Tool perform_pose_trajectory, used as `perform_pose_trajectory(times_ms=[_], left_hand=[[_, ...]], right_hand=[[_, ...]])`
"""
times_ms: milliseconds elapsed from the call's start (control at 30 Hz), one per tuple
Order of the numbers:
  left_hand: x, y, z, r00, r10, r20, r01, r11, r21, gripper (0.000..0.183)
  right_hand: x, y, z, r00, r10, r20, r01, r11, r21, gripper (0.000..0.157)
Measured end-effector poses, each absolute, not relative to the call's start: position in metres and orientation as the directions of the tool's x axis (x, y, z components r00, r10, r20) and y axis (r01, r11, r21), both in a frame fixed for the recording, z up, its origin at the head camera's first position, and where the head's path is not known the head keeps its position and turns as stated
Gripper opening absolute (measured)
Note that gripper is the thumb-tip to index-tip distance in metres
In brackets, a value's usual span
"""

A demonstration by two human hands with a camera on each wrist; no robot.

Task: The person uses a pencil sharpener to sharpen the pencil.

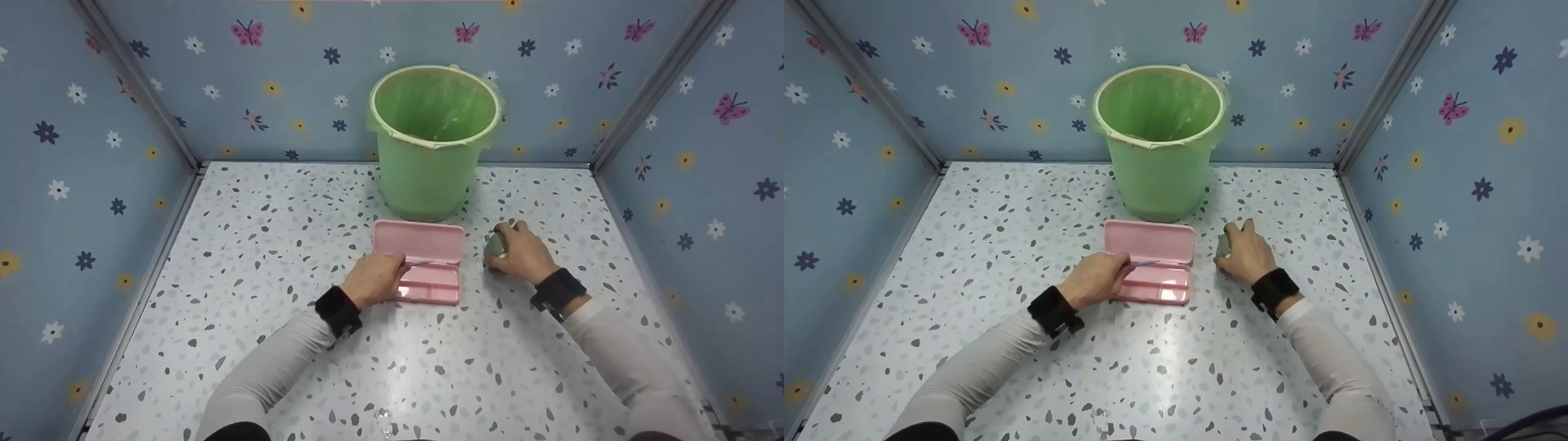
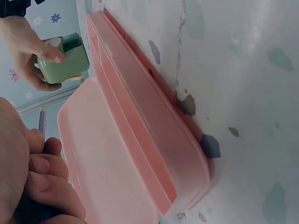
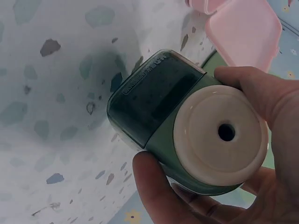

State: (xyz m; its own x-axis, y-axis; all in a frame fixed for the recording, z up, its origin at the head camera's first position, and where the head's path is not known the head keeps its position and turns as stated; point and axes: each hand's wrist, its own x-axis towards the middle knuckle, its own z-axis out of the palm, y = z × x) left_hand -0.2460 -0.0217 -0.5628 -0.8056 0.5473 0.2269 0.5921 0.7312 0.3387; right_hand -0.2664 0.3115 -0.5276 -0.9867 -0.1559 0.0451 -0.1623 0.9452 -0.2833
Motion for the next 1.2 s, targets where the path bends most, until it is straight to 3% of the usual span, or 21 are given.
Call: perform_pose_trajectory(times_ms=[233, 400, 533, 667, 867, 1100, 1200], left_hand=[[-0.247, -0.016, -0.562, -0.794, 0.566, 0.223, 0.606, 0.705, 0.368, 0.019], [-0.249, -0.013, -0.561, -0.792, 0.565, 0.232, 0.61, 0.705, 0.362, 0.02], [-0.248, -0.013, -0.561, -0.781, 0.579, 0.233, 0.623, 0.701, 0.348, 0.02], [-0.248, -0.01, -0.561, -0.771, 0.588, 0.245, 0.636, 0.693, 0.339, 0.02], [-0.249, -0.007, -0.557, -0.779, 0.572, 0.256, 0.627, 0.706, 0.329, 0.02], [-0.248, -0.008, -0.558, -0.786, 0.578, 0.221, 0.618, 0.719, 0.318, 0.02], [-0.249, -0.01, -0.559, -0.796, 0.567, 0.214, 0.605, 0.732, 0.311, 0.021]], right_hand=[[-0.266, 0.311, -0.539, -0.988, -0.143, 0.061, -0.153, 0.959, -0.238, 0.076], [-0.263, 0.317, -0.543, -0.986, -0.165, 0.032, -0.168, 0.966, -0.197, 0.095], [-0.261, 0.318, -0.532, -0.966, -0.256, -0.043, -0.251, 0.963, -0.102, 0.111], [-0.262, 0.315, -0.512, -0.899, -0.431, -0.08, -0.431, 0.902, -0.024, 0.113], [-0.266, 0.313, -0.496, -0.73, -0.674, -0.107, -0.682, 0.727, 0.078, 0.105], [-0.261, 0.322, -0.513, -0.592, -0.805, -0.024, -0.799, 0.584, 0.141, 0.05], [-0.263, 0.322, -0.518, -0.559, -0.828, 0.03, -0.814, 0.556, 0.169, 0.043]])
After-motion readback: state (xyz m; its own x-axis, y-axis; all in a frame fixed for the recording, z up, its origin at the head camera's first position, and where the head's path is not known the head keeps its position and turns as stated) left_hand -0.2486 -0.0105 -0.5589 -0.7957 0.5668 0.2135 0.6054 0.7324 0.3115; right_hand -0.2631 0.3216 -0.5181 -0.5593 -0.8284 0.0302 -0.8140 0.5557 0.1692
